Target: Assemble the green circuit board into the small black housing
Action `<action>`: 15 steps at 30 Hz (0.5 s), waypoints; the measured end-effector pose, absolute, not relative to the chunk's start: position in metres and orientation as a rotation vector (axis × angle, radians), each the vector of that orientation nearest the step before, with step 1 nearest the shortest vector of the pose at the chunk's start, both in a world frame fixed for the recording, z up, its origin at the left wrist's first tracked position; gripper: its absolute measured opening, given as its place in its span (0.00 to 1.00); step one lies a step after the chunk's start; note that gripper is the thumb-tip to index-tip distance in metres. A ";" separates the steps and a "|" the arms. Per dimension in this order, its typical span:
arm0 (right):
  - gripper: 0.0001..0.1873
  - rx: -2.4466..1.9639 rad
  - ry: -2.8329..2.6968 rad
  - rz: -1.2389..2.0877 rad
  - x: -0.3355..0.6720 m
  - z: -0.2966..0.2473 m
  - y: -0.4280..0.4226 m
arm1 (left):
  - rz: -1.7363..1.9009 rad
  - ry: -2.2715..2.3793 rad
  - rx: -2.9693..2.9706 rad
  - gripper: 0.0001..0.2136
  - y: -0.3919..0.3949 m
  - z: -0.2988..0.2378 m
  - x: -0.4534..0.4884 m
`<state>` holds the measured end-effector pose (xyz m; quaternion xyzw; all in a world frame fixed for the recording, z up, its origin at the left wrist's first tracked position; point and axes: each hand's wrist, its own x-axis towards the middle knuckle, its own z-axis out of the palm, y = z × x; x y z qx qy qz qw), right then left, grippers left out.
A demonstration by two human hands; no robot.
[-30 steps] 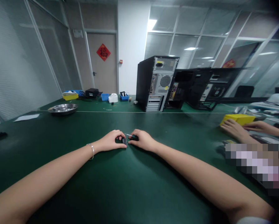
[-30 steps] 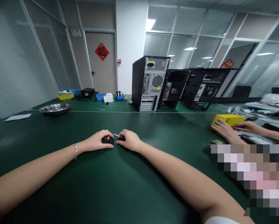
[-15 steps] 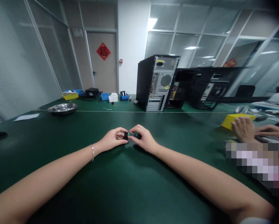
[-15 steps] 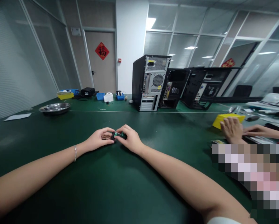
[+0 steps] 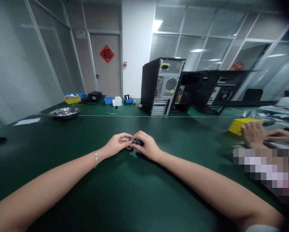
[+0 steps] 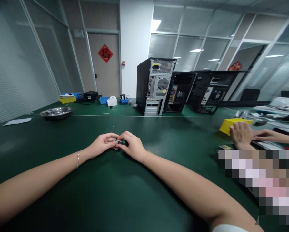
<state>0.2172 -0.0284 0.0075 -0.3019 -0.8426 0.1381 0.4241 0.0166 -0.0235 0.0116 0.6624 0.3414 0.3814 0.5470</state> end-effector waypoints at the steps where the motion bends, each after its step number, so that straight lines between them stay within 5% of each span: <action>1: 0.07 -0.759 -2.116 0.338 0.217 0.008 -0.029 | 0.916 0.801 1.581 0.18 -0.023 0.011 0.017; 5: 0.15 -0.752 -2.100 0.309 0.218 0.008 -0.029 | 0.987 0.800 1.674 0.18 -0.021 0.012 0.017; 15: 0.10 -0.853 -2.059 0.297 0.224 0.002 -0.018 | 1.021 0.928 1.805 0.18 -0.016 0.012 0.011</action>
